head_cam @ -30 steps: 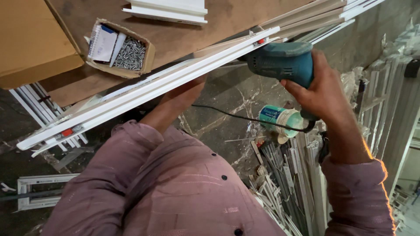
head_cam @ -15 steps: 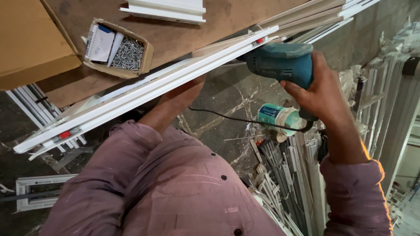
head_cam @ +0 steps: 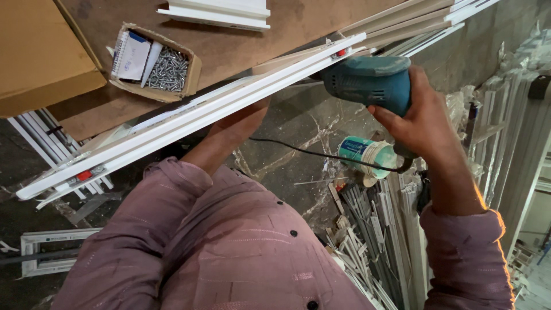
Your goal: The person uses a corded power drill to drive screws into white window frame profiles, attaching hardware and joining frame sections. They pick screws from a box on the work table, position the drill on the frame, and work on several frames one at a time while standing at the table.
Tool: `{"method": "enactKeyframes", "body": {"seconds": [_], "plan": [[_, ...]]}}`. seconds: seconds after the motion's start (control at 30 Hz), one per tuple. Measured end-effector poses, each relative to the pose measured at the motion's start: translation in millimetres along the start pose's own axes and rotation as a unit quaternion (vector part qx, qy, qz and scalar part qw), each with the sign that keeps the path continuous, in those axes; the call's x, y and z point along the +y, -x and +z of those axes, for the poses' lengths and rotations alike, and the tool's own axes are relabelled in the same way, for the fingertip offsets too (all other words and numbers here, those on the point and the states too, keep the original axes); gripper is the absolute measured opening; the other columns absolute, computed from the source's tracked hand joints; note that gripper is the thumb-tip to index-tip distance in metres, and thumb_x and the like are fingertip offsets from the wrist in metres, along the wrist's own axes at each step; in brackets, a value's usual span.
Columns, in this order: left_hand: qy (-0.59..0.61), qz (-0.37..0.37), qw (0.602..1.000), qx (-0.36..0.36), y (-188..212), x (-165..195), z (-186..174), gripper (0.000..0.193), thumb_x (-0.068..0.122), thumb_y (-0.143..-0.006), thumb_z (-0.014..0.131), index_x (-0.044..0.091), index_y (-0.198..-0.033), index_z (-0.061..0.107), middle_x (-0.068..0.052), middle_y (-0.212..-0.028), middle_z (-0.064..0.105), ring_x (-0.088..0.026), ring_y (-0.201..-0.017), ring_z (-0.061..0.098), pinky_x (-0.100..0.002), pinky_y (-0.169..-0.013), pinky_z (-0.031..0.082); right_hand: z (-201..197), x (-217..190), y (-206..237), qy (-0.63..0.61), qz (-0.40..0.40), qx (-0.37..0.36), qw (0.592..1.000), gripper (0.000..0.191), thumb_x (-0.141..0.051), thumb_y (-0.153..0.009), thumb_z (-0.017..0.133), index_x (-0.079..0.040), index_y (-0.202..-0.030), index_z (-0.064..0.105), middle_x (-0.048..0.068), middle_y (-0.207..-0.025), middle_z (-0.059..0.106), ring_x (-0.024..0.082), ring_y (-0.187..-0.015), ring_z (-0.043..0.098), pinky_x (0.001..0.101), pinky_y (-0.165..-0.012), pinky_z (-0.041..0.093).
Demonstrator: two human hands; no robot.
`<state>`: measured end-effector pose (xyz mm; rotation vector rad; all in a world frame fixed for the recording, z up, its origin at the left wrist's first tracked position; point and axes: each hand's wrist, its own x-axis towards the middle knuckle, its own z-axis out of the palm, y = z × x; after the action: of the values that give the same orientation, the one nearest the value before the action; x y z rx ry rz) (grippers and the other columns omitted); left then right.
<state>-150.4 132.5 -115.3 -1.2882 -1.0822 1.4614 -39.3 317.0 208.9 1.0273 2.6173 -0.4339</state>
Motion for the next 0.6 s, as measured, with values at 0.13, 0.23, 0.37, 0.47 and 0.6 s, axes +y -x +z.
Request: {"method": "enactKeyframes", "body": {"seconds": [0.13, 0.23, 0.37, 0.47, 0.6], "plan": [[0.159, -0.098, 0.981, -0.045, -4.6, 13.9, -6.3, 0.038, 0.026, -0.111, 0.040, 0.002, -0.138, 0.053, -0.010, -0.114, 0.064, -0.019, -0.101, 0.066, -0.027, -0.089, 0.058, 0.1, -2.6, -0.3, -0.001, 0.026, -0.004, 1.000, 0.076, -0.023, -0.087, 0.084, -0.001, -0.148, 0.043, 0.029, -0.115, 0.070, 0.038, -0.095, 0.074, 0.0499, -0.085, 0.060], [0.088, -0.078, 0.993, -0.022, -8.3, 23.5, -9.8, 0.037, 0.025, -0.111, 0.042, -0.001, -0.136, 0.052, -0.014, -0.115, 0.063, -0.024, -0.101, 0.064, -0.030, -0.088, 0.057, -1.1, -7.1, 0.0, -0.001, 0.006, -0.001, 1.000, 0.076, -0.022, -0.088, 0.083, -0.001, -0.148, 0.042, 0.030, -0.115, 0.070, 0.038, -0.096, 0.074, 0.0495, -0.087, 0.059], [0.372, -0.167, 0.913, -0.006, -8.2, 20.9, -10.4, 0.033, 0.025, -0.110, 0.046, 0.002, -0.133, 0.055, -0.010, -0.108, 0.065, -0.021, -0.093, 0.067, -0.030, -0.080, 0.059, -3.5, -15.8, -1.3, -0.006, 0.094, -0.034, 0.995, 0.073, -0.022, -0.088, 0.079, -0.005, -0.148, 0.041, 0.028, -0.115, 0.070, 0.037, -0.090, 0.076, 0.0469, -0.082, 0.062], [-0.018, -0.058, 0.998, -0.004, 1.4, 7.0, -3.4, 0.032, 0.024, -0.109, 0.048, 0.002, -0.130, 0.057, -0.011, -0.110, 0.065, -0.023, -0.099, 0.067, -0.032, -0.088, 0.059, -4.6, -20.6, -3.4, -0.020, 0.144, -0.046, 0.988, 0.075, -0.022, -0.087, 0.077, -0.008, -0.151, 0.041, 0.024, -0.119, 0.069, 0.036, -0.088, 0.077, 0.0467, -0.079, 0.064], [-0.049, 0.002, 0.999, 0.012, 13.1, -20.9, 9.9, 0.032, 0.024, -0.106, 0.049, 0.001, -0.126, 0.059, -0.015, -0.113, 0.066, -0.027, -0.105, 0.066, -0.037, -0.094, 0.056, -8.9, -20.0, -6.4, 0.026, 0.048, -0.028, 0.998, 0.075, -0.022, -0.087, 0.083, -0.003, -0.147, 0.043, 0.029, -0.113, 0.070, 0.036, -0.092, 0.075, 0.0475, -0.082, 0.062]]}}
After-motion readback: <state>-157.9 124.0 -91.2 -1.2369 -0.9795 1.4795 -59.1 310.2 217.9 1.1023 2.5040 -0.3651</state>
